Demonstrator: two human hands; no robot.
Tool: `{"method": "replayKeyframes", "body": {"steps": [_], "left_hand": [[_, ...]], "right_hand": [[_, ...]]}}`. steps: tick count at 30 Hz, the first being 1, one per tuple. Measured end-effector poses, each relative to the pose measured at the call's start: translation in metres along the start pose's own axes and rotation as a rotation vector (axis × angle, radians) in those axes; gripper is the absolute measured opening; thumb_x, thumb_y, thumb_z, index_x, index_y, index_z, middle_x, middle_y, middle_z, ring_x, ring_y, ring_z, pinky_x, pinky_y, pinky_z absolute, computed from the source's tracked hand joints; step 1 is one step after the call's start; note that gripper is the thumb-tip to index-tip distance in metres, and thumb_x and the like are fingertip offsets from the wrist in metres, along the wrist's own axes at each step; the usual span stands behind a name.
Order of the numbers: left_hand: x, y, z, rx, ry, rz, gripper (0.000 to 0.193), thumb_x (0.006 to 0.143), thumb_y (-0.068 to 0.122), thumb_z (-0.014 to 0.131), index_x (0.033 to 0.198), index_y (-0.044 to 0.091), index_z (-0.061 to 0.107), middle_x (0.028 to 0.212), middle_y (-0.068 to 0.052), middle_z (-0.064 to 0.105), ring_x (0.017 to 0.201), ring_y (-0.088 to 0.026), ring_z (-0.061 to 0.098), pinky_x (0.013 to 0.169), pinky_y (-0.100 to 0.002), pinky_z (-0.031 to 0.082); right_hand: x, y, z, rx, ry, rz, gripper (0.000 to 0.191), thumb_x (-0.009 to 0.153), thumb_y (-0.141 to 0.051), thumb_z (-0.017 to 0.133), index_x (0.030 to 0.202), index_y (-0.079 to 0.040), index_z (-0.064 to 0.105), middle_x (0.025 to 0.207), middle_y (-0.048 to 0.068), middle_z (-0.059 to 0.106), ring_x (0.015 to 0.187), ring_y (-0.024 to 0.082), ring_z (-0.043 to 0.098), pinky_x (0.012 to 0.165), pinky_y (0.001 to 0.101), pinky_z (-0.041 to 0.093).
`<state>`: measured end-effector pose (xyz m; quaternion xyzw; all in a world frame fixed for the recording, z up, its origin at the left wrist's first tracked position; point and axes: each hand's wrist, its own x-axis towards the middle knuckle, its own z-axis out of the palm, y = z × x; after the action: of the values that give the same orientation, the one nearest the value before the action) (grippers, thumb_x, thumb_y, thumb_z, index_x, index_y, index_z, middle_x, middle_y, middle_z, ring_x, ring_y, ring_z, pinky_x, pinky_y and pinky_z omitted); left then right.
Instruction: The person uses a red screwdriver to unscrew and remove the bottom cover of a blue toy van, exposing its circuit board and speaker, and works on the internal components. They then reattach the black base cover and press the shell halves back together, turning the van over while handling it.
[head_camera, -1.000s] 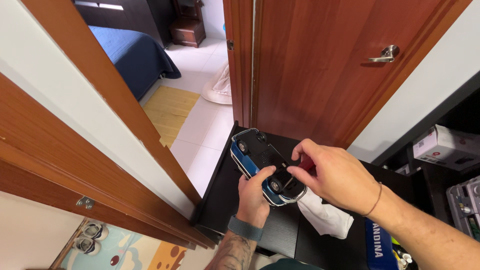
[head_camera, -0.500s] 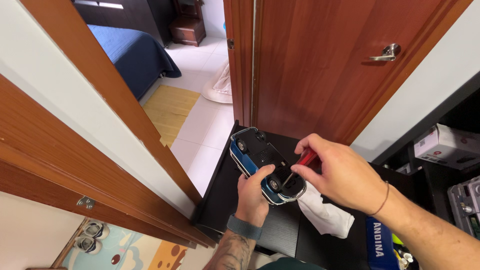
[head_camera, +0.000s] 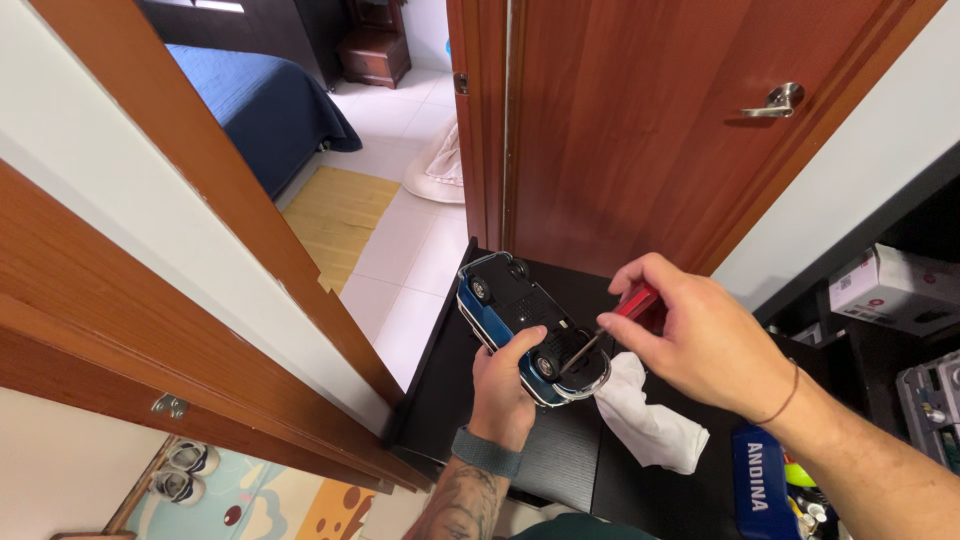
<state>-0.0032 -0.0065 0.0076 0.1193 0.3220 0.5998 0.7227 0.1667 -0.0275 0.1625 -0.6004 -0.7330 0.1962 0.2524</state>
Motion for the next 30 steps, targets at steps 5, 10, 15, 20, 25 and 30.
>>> {"method": "replayKeyframes", "body": {"steps": [5,10,15,20,25,30], "left_hand": [[0.0,0.0,0.0,0.013,0.016,-0.003,0.026,0.081,0.0,0.071,0.106,0.001,0.066,0.1,-0.01,0.072,0.089,-0.022,0.074,0.082,-0.036,0.063],[-0.003,0.003,0.002,-0.01,-0.036,-0.032,0.029,0.083,0.002,0.068,0.111,-0.001,0.065,0.102,-0.012,0.072,0.092,-0.023,0.074,0.083,-0.036,0.062],[-0.005,0.006,0.003,-0.058,-0.139,-0.054,0.03,0.085,0.003,0.066,0.115,-0.001,0.063,0.106,-0.012,0.071,0.096,-0.022,0.074,0.088,-0.035,0.062],[-0.004,0.004,0.003,-0.038,-0.167,-0.052,0.029,0.087,0.003,0.066,0.115,0.0,0.062,0.108,-0.013,0.071,0.098,-0.022,0.073,0.089,-0.035,0.061],[0.001,-0.001,-0.001,-0.028,-0.139,-0.056,0.025,0.086,0.003,0.066,0.111,0.0,0.065,0.102,-0.011,0.073,0.093,-0.022,0.074,0.085,-0.035,0.061],[0.002,-0.011,-0.004,-0.044,-0.161,0.021,0.022,0.085,0.0,0.069,0.107,-0.003,0.066,0.097,-0.011,0.073,0.087,-0.021,0.073,0.079,-0.033,0.06]], "right_hand": [[0.0,0.011,0.0,0.072,0.028,0.052,0.027,0.08,-0.022,0.078,0.098,-0.007,0.064,0.072,0.006,0.074,0.065,0.015,0.071,0.064,0.0307,0.057],[0.0,0.017,0.003,0.116,0.043,0.06,0.025,0.081,-0.021,0.078,0.096,-0.006,0.065,0.072,0.005,0.074,0.065,0.014,0.07,0.063,0.0301,0.057],[-0.005,0.015,0.003,0.132,0.039,0.06,0.023,0.08,-0.019,0.079,0.094,-0.006,0.066,0.072,0.005,0.075,0.066,0.014,0.073,0.063,0.0294,0.058],[-0.015,0.006,0.006,0.031,0.08,-0.128,0.025,0.078,-0.02,0.079,0.094,-0.006,0.066,0.076,0.005,0.075,0.071,0.019,0.074,0.064,0.0306,0.058],[-0.024,-0.005,0.01,-0.143,0.1,-0.377,0.026,0.077,-0.017,0.079,0.098,-0.008,0.068,0.078,0.008,0.068,0.07,0.027,0.07,0.06,0.0363,0.055],[-0.027,-0.007,0.018,-0.163,0.071,-0.468,0.031,0.079,-0.016,0.075,0.107,-0.006,0.065,0.08,0.007,0.069,0.072,0.028,0.069,0.06,0.037,0.054]]}}
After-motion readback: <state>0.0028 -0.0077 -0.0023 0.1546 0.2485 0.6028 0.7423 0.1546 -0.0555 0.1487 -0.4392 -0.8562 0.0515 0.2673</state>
